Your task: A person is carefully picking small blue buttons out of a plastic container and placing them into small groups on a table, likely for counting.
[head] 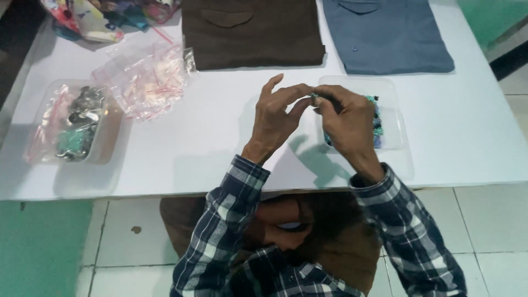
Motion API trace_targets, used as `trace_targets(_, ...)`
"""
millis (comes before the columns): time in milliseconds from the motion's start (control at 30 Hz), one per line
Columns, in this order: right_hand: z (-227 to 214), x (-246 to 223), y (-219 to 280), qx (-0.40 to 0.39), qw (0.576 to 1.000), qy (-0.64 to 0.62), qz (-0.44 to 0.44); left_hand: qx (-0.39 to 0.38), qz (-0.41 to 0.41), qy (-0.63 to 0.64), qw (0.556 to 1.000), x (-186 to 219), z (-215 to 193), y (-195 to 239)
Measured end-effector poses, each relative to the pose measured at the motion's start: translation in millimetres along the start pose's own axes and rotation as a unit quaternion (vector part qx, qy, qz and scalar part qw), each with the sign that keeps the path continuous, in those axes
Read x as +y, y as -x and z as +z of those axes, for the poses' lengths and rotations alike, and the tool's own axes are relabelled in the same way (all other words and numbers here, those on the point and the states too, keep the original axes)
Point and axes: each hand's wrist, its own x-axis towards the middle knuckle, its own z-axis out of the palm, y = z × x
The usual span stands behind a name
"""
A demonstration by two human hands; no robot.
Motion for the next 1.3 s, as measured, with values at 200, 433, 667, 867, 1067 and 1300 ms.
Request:
trace_targets(200, 90, 18, 7, -0.007, 1.000, 0.004, -0.027, -0.040, -0.078, -0.053, 0.995, -49, -57, 33)
trace_targets(433, 120, 93, 7, -0.028, 0.996, 0.077, -0.022, -0.152, -0.153, -0.115, 0.970, -96, -32, 45)
trace_targets(667, 116, 87, 2, -0.036, 0.995, 0.049, 0.076, -0.186, -0.134, -0.150, 0.962, -79, -43, 31)
trace_targets(867, 118, 96, 2, -0.024, 0.996, 0.040, 0.082, -0.197, -0.144, -0.138, 0.960, -80, -44, 30)
trace_targets(1067, 114, 87, 2, -0.041, 0.994, 0.025, 0.094, -0.186, -0.177, -0.103, 0.961, -85, -45, 36)
trace_targets(1300, 110, 93, 6, -0.041, 0.992, 0.041, 0.108, -0.163, -0.225, -0.047, 0.960, -84, -48, 41)
